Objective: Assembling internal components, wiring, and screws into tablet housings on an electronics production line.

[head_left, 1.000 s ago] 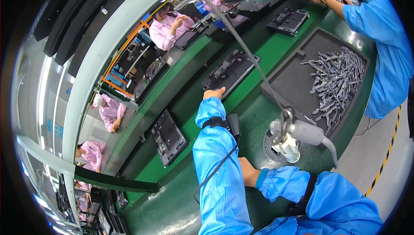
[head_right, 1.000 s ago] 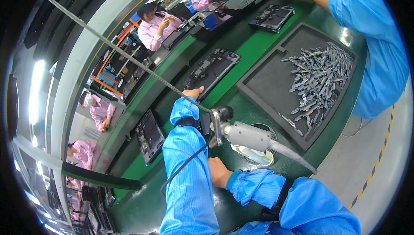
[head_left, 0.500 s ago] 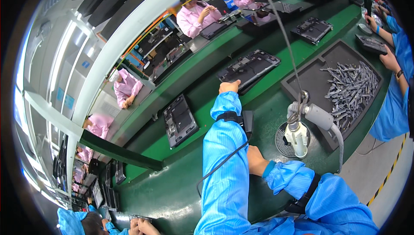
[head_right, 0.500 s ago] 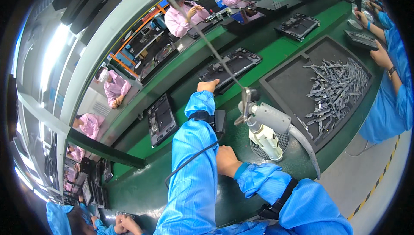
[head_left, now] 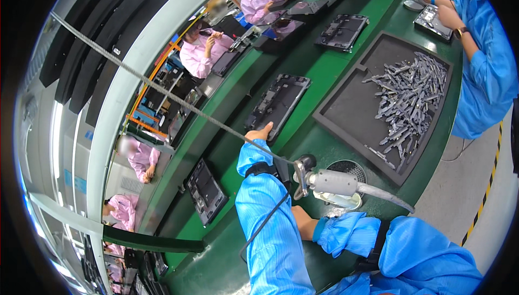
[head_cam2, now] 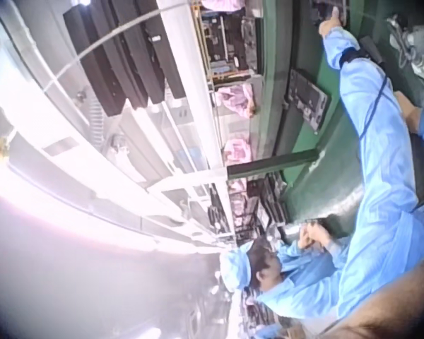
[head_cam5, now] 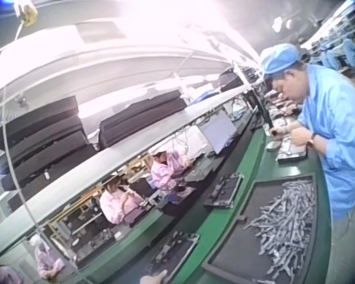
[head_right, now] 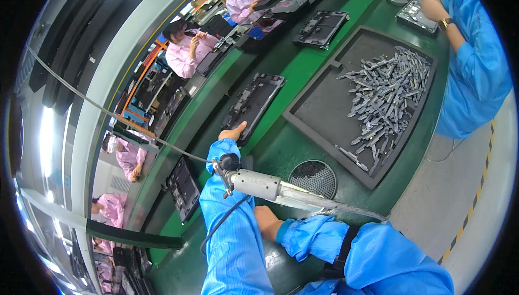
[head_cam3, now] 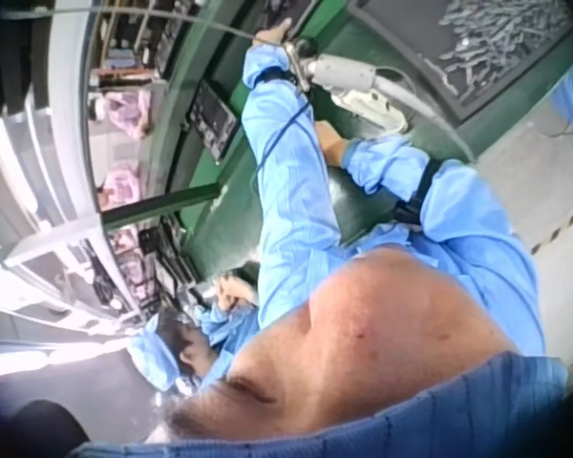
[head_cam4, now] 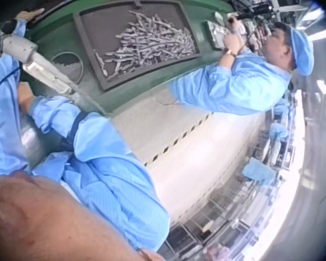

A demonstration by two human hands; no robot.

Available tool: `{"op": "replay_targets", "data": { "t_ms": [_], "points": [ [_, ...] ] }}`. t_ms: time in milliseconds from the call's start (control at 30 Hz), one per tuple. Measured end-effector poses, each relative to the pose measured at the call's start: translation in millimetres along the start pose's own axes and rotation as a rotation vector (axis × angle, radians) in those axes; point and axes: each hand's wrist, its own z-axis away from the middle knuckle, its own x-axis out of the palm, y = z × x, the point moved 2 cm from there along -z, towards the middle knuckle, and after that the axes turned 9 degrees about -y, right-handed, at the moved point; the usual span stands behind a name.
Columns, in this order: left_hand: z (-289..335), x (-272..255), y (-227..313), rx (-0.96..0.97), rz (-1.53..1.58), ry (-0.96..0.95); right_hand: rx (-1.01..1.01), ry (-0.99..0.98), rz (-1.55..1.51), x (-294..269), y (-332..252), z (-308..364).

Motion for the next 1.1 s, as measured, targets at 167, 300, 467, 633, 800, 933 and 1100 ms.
{"op": "replay_targets", "data": {
  "t_ms": [167, 300, 467, 633, 800, 933, 1100],
  "points": [
    [-1.1, 2.9, 3.0, -0.065, 0.200, 0.004, -0.007, 0.054, -0.092, -1.8, 4.2, 0.4],
    [-21.2, -20.2, -46.4, -0.097, 0.327, 0.054, -0.080, -0.027, -0.004, -3.8, -21.2, -8.2],
    [34.1, -1.8, -18.2, -0.086, 0.636, 0.137, 0.170, -0.140, 0.049, -41.9, -15.1, -8.3],
    [88.4, -6.9, -104.2, 0.012, 1.075, -0.036, 0.430, 0.128, -0.383, -37.4, -15.7, -13.6],
    [215.7, 37.2, -134.9, 0.016, 1.390, -0.071, 0.665, 0.358, -0.871, -35.9, 16.5, -20.9],
    [313.5, 81.6, -122.4, 0.032, 1.690, -0.006, 0.648, 0.362, -0.971, -59.2, -9.1, -26.3],
    [385.6, 113.0, -129.4, 0.085, 1.721, -0.571, 0.496, -0.015, -0.811, -54.3, -15.4, -33.4]
  ]
}}
